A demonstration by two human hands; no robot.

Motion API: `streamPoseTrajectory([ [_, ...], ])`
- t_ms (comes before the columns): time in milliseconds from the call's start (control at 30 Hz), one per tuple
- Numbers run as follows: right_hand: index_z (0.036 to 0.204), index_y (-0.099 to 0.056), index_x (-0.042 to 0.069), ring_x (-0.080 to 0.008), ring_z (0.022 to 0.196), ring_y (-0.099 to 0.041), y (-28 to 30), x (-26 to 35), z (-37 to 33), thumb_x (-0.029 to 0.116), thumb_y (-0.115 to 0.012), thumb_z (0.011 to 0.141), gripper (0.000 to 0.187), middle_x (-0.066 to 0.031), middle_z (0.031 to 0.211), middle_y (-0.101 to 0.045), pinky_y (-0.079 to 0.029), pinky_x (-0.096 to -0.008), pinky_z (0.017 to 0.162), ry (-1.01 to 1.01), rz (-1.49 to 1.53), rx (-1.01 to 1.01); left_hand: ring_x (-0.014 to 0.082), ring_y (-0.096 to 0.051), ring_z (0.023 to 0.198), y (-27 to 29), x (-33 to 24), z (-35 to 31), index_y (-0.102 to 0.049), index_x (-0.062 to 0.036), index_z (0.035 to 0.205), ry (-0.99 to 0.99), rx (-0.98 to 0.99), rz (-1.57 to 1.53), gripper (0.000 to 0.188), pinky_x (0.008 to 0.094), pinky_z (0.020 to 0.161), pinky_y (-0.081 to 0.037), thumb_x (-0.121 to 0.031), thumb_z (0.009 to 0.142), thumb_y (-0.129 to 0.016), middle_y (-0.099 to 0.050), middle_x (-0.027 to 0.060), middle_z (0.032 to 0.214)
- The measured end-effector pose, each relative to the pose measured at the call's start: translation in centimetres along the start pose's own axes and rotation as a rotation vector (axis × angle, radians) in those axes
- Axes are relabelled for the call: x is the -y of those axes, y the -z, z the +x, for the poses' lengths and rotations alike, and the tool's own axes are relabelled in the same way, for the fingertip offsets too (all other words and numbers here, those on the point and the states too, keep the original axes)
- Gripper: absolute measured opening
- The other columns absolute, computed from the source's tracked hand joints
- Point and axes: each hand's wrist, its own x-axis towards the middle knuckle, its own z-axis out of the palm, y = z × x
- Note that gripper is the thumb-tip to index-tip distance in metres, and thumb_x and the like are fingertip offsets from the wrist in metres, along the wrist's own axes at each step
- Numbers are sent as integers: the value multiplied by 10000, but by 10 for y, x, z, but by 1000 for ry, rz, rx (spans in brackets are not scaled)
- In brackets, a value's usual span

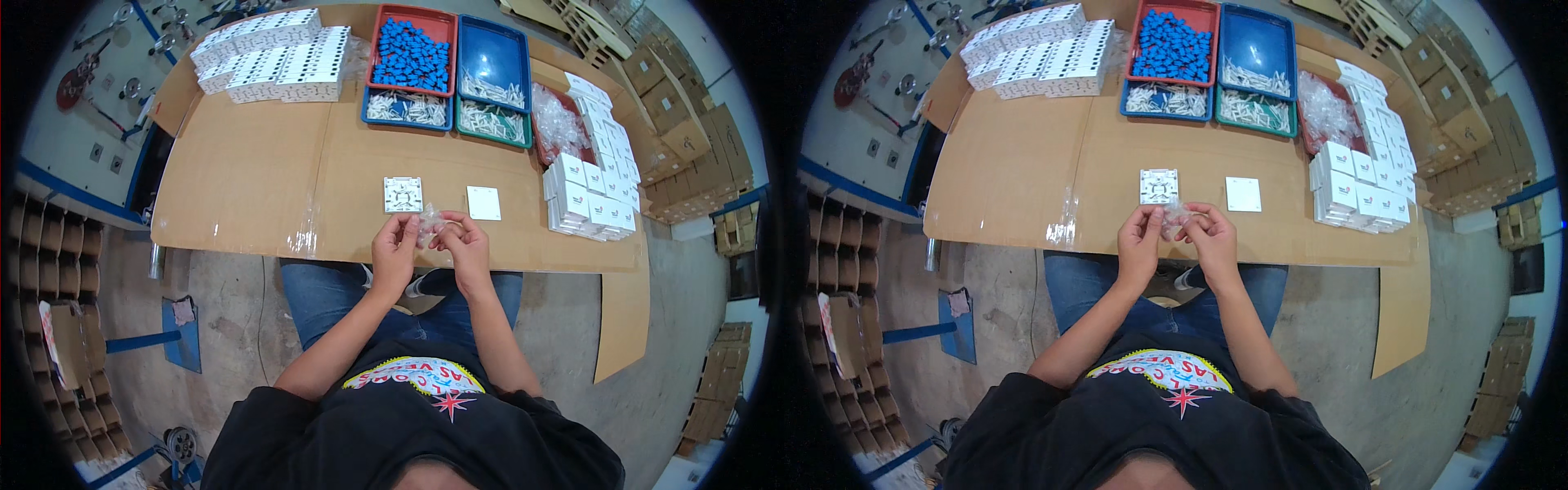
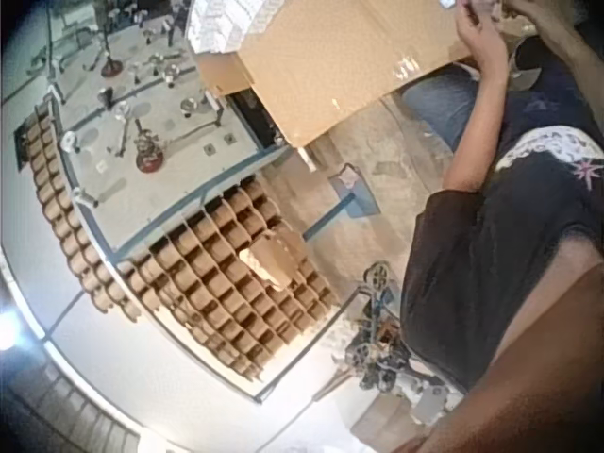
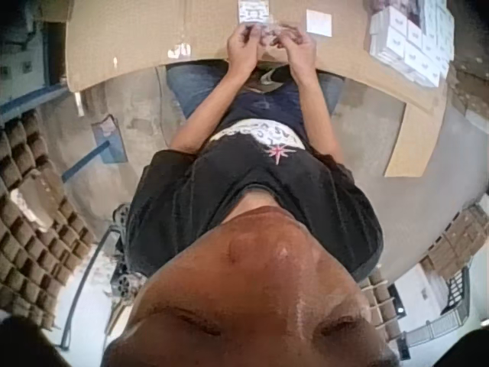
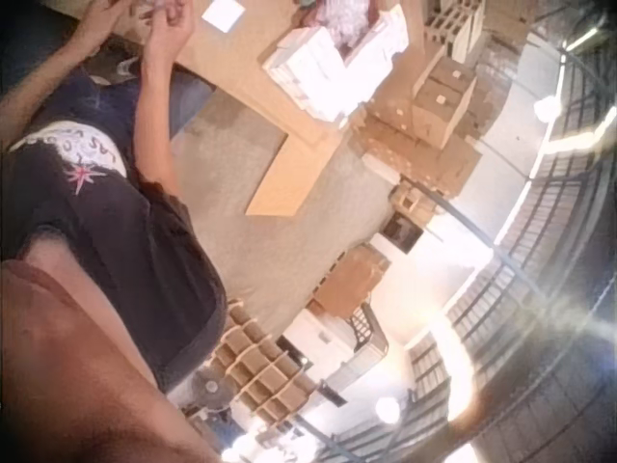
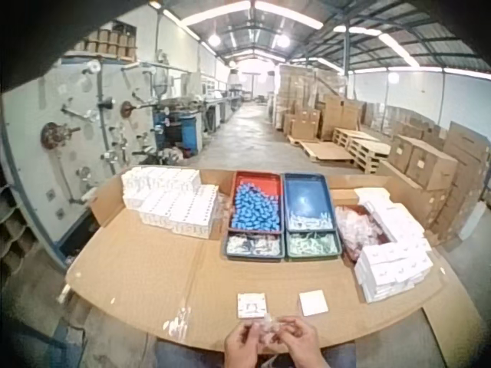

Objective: Assembling small electronic component housings by inserting internal parts and snapping them together.

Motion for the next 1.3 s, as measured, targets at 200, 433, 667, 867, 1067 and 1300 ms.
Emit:
streamPoseTrajectory([
  [200, 1183, -643, -1, -116, 810, -658, -4, 11, -3, 109, -662, 970, 241, -56, 917, -716, -510, -239, 705, -165, -52, 99, 118, -587, 674, 18, -11, -6, -679, 15, 1023, -206, -24, 308, 227, 270, 619, -478, -204, 1021, -622, -669, 59, 775],
  [433, 1072, -706, 10, -108, 772, -658, 17, -5, 7, 138, -679, 973, 164, -52, 895, -708, -540, -235, 683, -167, -20, 47, 132, -570, 655, 22, -11, 2, -677, -7, 1006, -221, -127, 528, 184, 276, 612, -468, -186, 965, -688, -647, 82, 794],
  [667, 1053, -694, -4, -99, 799, -660, 27, -29, 6, 79, -701, 950, 133, -44, 916, -695, -583, -250, 722, 7, -10, -91, 175, -624, 699, -5, -5, -4, -672, -29, 973, -263, 186, 566, 144, 287, 619, -485, -137, 900, -735, -634, 86, 834],
  [867, 1057, -675, 10, -134, 849, -687, 21, -29, 1, 90, -674, 972, 117, -64, 952, -698, -590, -274, 772, -237, 341, -116, 242, -668, 757, -8, -4, 5, -674, -53, 960, -338, 226, 669, 149, 349, 693, -510, -138, 862, -749, -667, 78, 905],
  [1067, 1099, -680, 7, -148, 888, -698, 19, -30, 4, 136, -624, 1009, 167, -83, 1022, -711, -597, -301, 788, -299, 352, -33, 254, -684, 806, 6, -3, 6, -678, -69, 955, -391, 176, 870, 164, 381, 716, -501, -166, 848, -756, -682, 67, 922],
  [1300, 1153, -703, -12, -128, 907, -677, 14, -35, 5, 80, -622, 993, 202, -74, 1041, -719, -558, -255, 756, -262, 120, 4, 246, -688, 786, 9, -3, 4, -679, -69, 948, -335, 101, 810, 161, 372, 718, -502, -167, 846, -756, -693, 64, 909],
])
